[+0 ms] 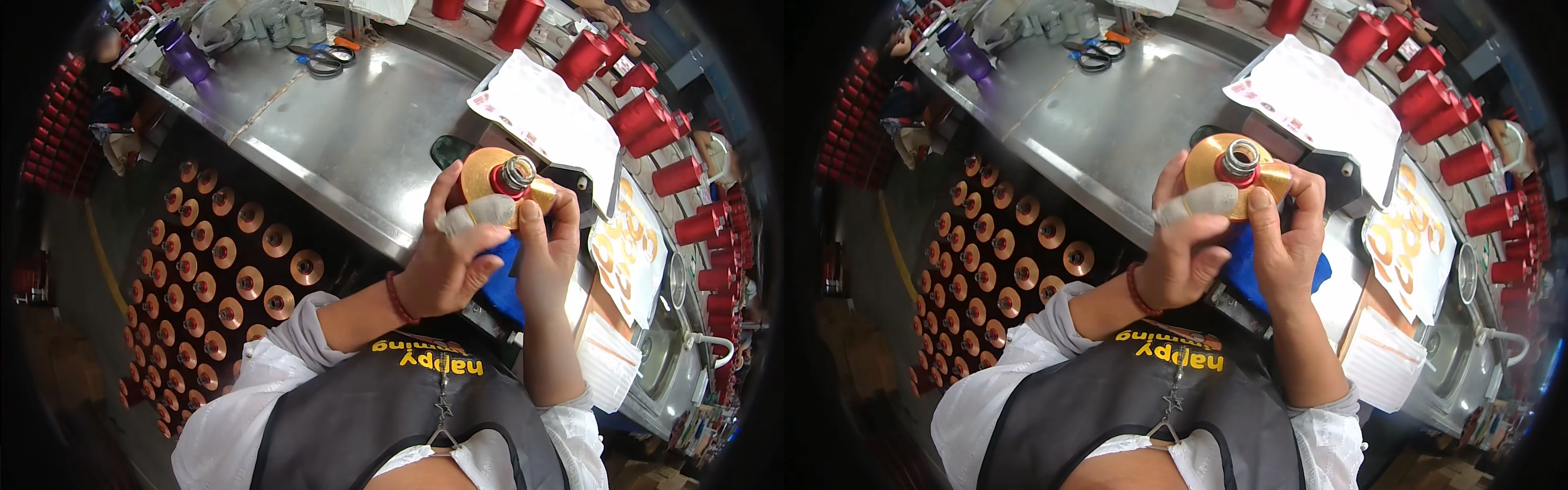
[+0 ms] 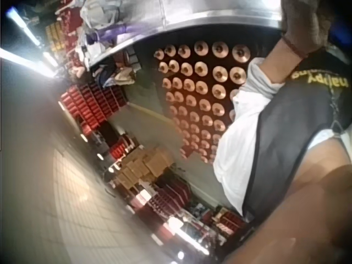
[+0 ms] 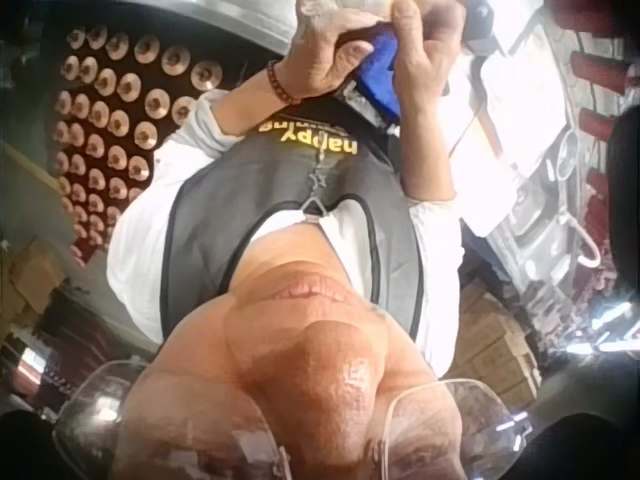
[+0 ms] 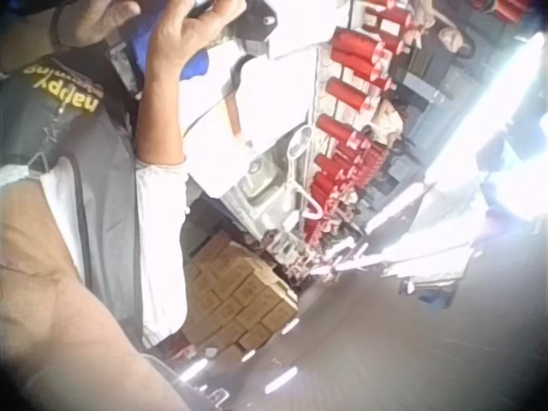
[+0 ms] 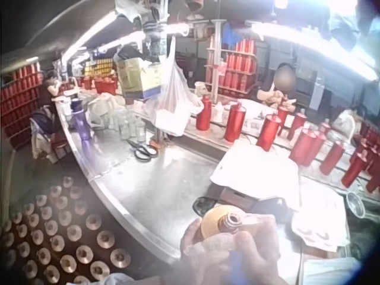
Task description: The person assembles red cylindrical containers by hand, placing a gold-colored cap on the top, wiping the surface with a cloth, and applying a label. The person handles each cylinder one at a time and places the finished units into a tray.
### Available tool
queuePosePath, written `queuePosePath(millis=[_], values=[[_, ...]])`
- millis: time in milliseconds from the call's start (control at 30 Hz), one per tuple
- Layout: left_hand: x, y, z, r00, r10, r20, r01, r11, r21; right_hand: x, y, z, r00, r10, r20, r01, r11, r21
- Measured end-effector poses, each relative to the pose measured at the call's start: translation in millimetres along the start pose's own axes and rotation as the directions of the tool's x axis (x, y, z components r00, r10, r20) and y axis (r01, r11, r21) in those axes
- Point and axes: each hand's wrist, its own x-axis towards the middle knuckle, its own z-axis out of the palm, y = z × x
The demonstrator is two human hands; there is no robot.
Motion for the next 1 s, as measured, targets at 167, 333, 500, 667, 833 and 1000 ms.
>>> queuePosePath(millis=[167, 333, 500, 667, 833, 1000], values=[[2, -4, 5, 0.925, -0.316, -0.212, 0.113, 0.761, -0.639, -2, -2, 2, 1.000, 0.029, -0.009, -0.029, 0.999, -0.025], [1, -1, 1, 0.997, -0.045, -0.057, 0.054, 0.985, 0.162, -4, 2, 1, 0.998, 0.042, -0.036, -0.042, 0.999, -0.008], [6, 3, 5, 0.991, -0.073, -0.112, 0.065, 0.995, -0.072, -4, -5, 1, 1.000, -0.010, -0.012, 0.008, 0.994, -0.105], [15, 3, 16, 0.925, -0.330, -0.191, 0.246, 0.900, -0.360, 1, -12, -5, 0.996, -0.053, 0.076, 0.059, 0.996, -0.069], [13, 2, 15, 0.924, -0.327, -0.197, 0.252, 0.910, -0.329, 9, -16, 3, 0.995, 0.013, 0.095, -0.025, 0.991, 0.132], [14, 0, 16, 0.931, -0.304, -0.201, 0.232, 0.920, -0.317, 15, -9, -5, 0.989, 0.048, 0.143, -0.078, 0.975, 0.209]])
